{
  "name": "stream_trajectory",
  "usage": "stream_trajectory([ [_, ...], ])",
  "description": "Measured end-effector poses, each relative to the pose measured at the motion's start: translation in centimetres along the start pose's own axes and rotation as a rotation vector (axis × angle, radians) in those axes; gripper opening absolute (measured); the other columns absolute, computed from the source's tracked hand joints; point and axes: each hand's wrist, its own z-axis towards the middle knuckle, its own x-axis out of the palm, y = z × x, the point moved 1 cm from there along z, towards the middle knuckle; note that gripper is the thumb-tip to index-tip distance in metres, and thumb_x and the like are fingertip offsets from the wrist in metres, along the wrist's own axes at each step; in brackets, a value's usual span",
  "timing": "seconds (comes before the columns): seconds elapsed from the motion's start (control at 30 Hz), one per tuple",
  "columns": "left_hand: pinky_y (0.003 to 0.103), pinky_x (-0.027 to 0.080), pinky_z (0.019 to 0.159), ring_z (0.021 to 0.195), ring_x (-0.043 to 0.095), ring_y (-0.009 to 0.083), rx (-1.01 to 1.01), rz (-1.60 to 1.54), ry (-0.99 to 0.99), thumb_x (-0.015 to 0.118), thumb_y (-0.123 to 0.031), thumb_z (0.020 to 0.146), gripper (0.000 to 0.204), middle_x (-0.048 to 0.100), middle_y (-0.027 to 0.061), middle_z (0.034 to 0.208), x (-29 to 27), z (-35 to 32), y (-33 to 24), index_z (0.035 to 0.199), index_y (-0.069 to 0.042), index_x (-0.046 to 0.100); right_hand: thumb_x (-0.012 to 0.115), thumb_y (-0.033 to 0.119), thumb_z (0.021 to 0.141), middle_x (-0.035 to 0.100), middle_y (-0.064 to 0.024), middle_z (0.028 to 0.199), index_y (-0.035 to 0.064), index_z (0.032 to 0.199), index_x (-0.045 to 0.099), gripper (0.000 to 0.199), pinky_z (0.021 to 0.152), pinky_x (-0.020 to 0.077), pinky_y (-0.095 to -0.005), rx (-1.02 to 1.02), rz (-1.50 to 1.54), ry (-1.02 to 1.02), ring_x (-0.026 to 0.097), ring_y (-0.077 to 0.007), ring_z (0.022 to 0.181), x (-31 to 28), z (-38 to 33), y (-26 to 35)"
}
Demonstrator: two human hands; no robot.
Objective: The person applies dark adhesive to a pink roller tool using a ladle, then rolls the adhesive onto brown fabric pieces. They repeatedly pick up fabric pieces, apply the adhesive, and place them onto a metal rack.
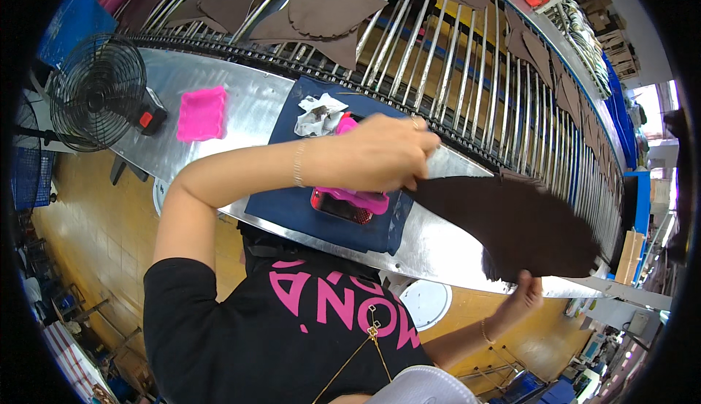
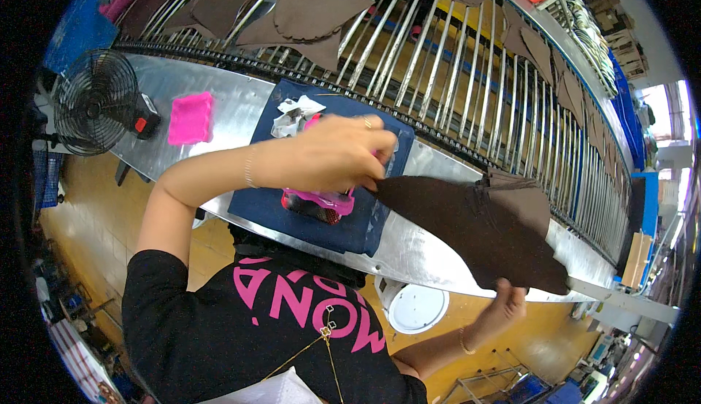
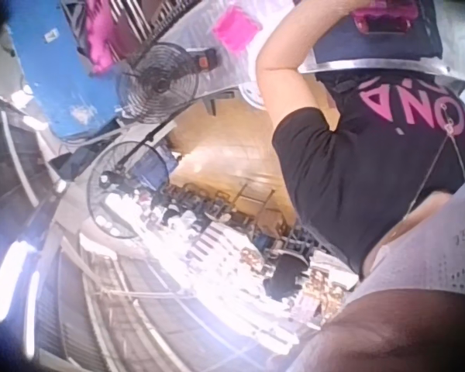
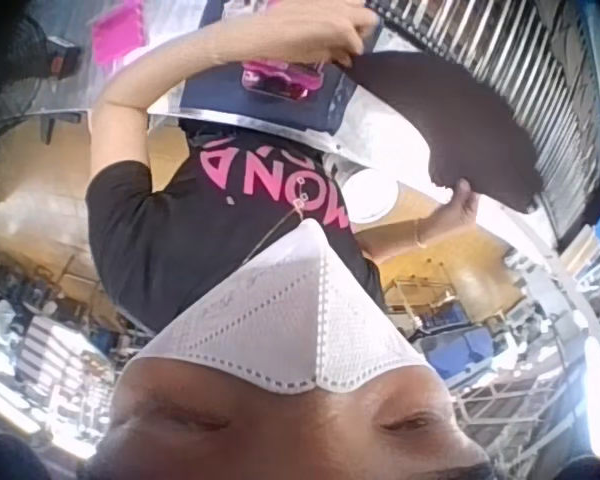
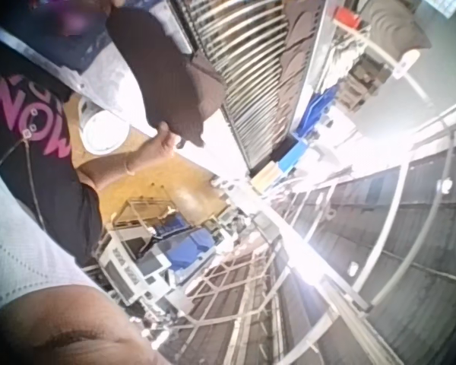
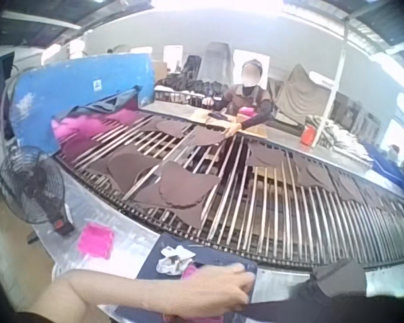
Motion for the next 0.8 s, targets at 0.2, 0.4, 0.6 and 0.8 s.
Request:
stream_trajectory([
  [0.2,0.027,0.046,0.057,0.06,0.056,0.011,0.008,-0.772,-0.223,0.068,-0.029,0.085,0.029,0.06,0.0068,0.066,-1.1,7.5,-0.3,0.086,0.0,0.063,0.064,0.012,0.088,0.064,-0.004,0.081,-0.0031,0.09,0.066,0.015,0.068,0.0441,-0.0217,-0.046,-0.274,-0.023,0.053,-0.008,0.072,-3.9,5.1,3.9],
  [0.4,0.025,0.041,0.04,0.044,0.055,0.0114,-0.465,-0.889,-0.37,0.065,-0.018,0.087,0.025,0.056,0.0071,0.053,-3.3,8.7,6.9,0.075,-0.002,0.05,0.063,0.023,0.09,0.066,-0.0122,0.102,-0.0001,0.117,0.057,0.036,0.084,0.0466,-0.0285,0.0,-0.196,-0.181,0.061,-0.0181,0.09,-2.2,9.7,0.5],
  [0.6,0.022,0.048,0.046,0.053,0.055,0.0085,-0.775,-0.996,-0.944,0.061,-0.007,0.089,0.018,0.056,0.0019,0.074,-2.7,-0.2,23.0,0.105,-0.003,0.054,0.067,0.045,0.082,0.061,-0.0213,0.104,-0.0045,0.116,0.058,0.061,0.084,0.0464,-0.0366,0.28,-1.08,-0.074,0.059,-0.0285,0.095,-9.4,6.8,-20.2],
  [0.8,0.027,0.053,0.045,0.056,0.062,0.0168,-0.965,-0.99,-1.08,0.057,-0.002,0.087,0.018,0.059,0.0085,0.082,0.6,-6.1,32.0,0.104,-0.003,0.051,0.074,0.043,0.075,0.063,-0.0247,0.105,-0.0078,0.112,0.057,0.065,0.086,0.0463,-0.0429,0.49,-0.939,-0.046,0.06,-0.0364,0.097,-8.3,5.9,-22.8],
])
